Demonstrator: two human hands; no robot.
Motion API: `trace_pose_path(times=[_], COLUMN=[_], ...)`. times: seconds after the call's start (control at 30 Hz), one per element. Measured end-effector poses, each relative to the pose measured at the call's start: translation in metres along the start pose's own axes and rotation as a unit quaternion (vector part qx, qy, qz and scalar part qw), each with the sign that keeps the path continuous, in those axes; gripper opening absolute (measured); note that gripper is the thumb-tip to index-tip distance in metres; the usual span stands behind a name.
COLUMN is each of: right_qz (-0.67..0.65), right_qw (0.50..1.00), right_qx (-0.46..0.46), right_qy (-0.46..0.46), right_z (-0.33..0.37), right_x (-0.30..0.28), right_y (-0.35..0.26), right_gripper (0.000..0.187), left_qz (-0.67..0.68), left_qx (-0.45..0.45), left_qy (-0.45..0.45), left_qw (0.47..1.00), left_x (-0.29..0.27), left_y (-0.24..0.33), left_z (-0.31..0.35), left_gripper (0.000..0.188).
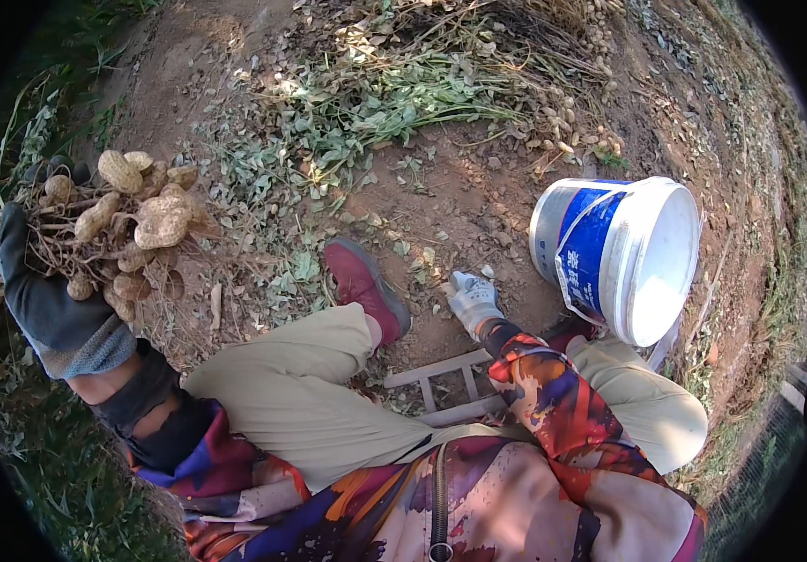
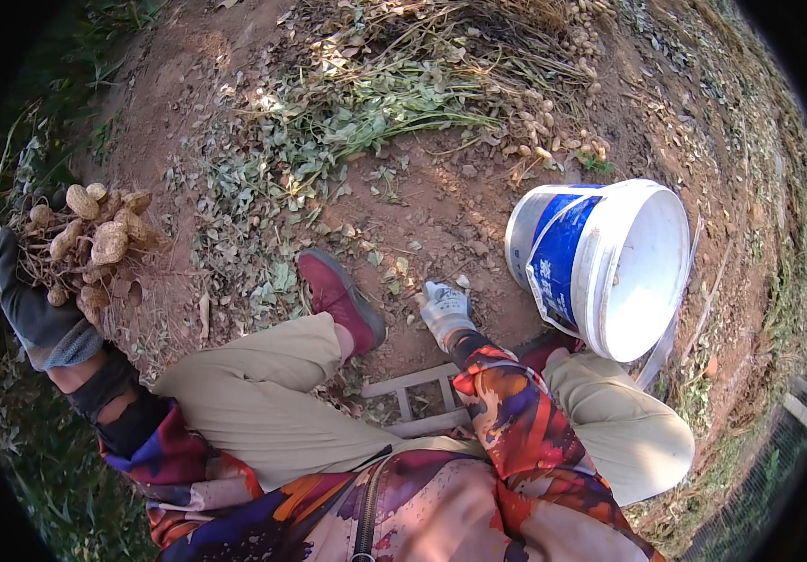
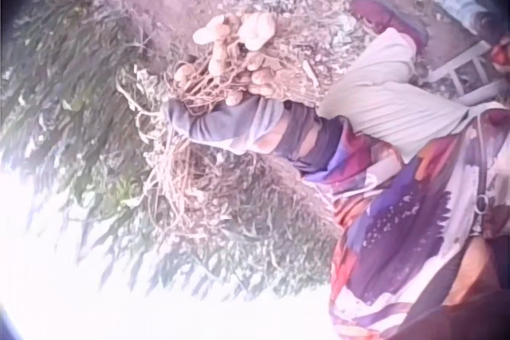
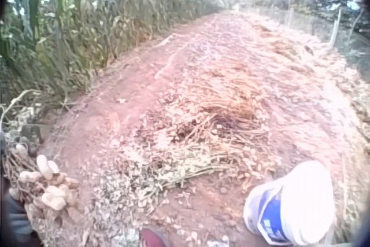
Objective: The person harvests peanuts by pulling up peanut plants from the soil, shaking off dirt, and placing the peanuts into a white bucket. The person repeatedly picks up plants, removes the peanuts, and discards the plant matter.
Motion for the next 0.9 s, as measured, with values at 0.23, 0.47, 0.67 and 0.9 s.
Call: trace_pose_path(times=[0.23,0.47,0.67,0.9], right_qz=[0.039,-0.036,-0.105,-0.079], right_qw=[0.997,0.832,0.852,0.962], right_qx=[-0.043,-0.121,0.113,0.115], right_qy=[-0.051,0.54,0.501,0.235], right_z=[0.023,0.16,0.241,0.198], right_x=[-0.029,-0.212,-0.238,-0.189], right_y=[-0.024,-0.05,0.045,0.033], right_gripper=[0.03,0.025,0.023,0.04], left_qz=[0.028,0.05,0.087,0.098], left_qx=[-0.031,0.003,-0.036,-0.034], left_qy=[-0.065,-0.048,-0.117,-0.156], left_qw=[0.997,0.998,0.989,0.982], left_x=[0.006,0.042,0.081,0.115], left_y=[-0.002,-0.011,-0.026,-0.036], left_z=[-0.007,-0.003,-0.003,0.006], left_gripper=[0.027,0.023,0.022,0.022])
Point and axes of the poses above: each hand's wrist, its own z-axis away from the middle knuckle, its own x-axis out of the palm, y = z × x, the point moved 2 cm from there along -z, towards the middle knuckle, and after that the axes turned 15 degrees about -x, right-handed, at the moved point
